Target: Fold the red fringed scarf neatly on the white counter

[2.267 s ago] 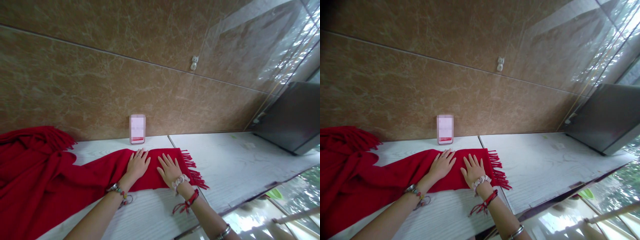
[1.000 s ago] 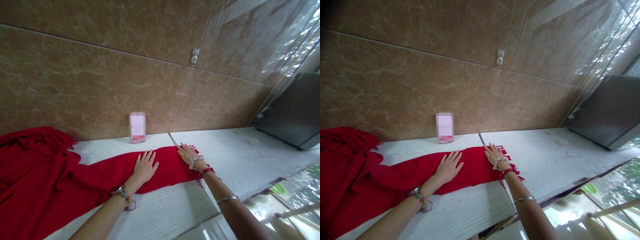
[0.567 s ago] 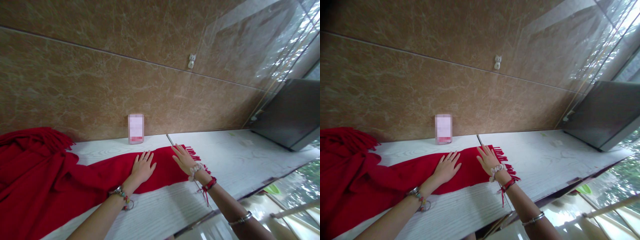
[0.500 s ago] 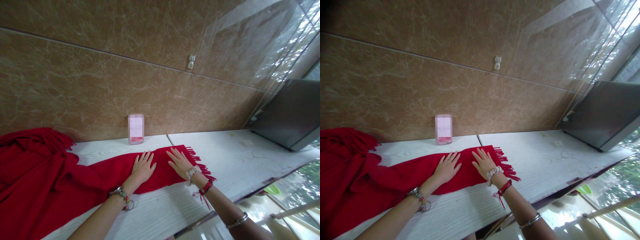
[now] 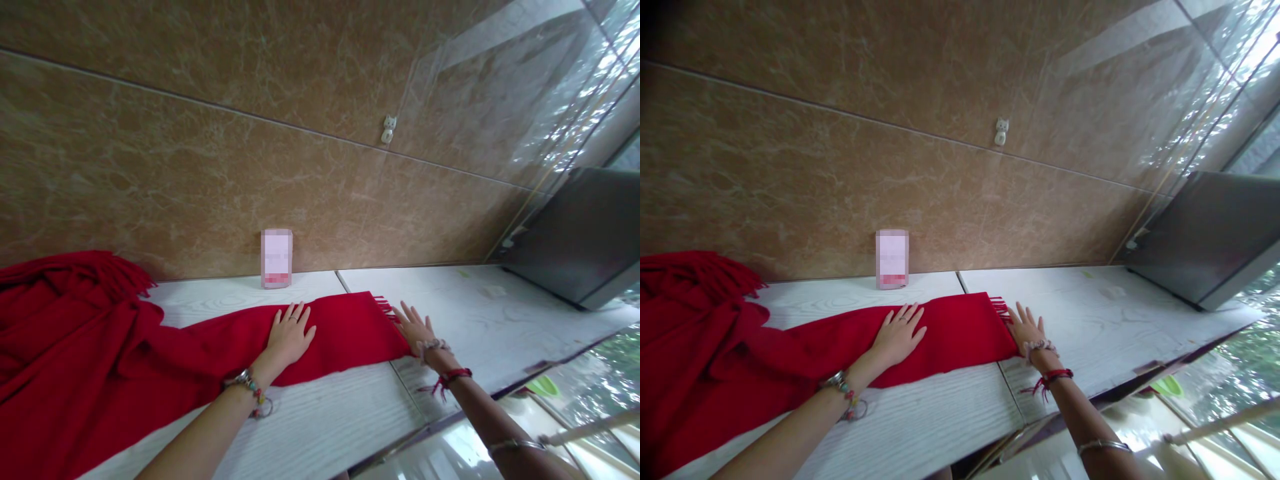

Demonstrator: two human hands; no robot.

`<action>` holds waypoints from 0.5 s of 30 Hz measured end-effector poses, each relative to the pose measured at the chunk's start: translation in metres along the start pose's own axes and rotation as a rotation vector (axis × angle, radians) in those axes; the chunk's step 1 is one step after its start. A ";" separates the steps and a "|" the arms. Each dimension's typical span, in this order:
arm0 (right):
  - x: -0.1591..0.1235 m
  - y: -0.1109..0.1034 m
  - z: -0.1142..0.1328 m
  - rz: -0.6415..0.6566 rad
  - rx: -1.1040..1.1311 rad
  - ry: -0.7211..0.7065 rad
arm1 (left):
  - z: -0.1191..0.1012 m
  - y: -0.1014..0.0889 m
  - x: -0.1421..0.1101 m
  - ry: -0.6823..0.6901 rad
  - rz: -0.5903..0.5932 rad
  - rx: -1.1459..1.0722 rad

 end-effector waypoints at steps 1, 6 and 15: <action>-0.001 -0.007 0.001 -0.069 0.031 -0.001 | 0.000 0.000 0.000 -0.001 0.001 -0.002; -0.021 -0.034 0.075 -0.160 0.214 -0.268 | -0.001 -0.002 0.001 0.002 -0.012 0.000; -0.024 0.004 0.142 0.074 0.044 -0.511 | 0.000 -0.002 0.001 0.000 -0.001 -0.006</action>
Point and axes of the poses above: each hand's wrist, its own x-axis towards the middle knuckle, its own y-axis out of the palm, z = x × y, the point moved 7 cm from there along x, towards the middle knuckle, and after that the axes turned 13 degrees about y, right-handed, at the moved point
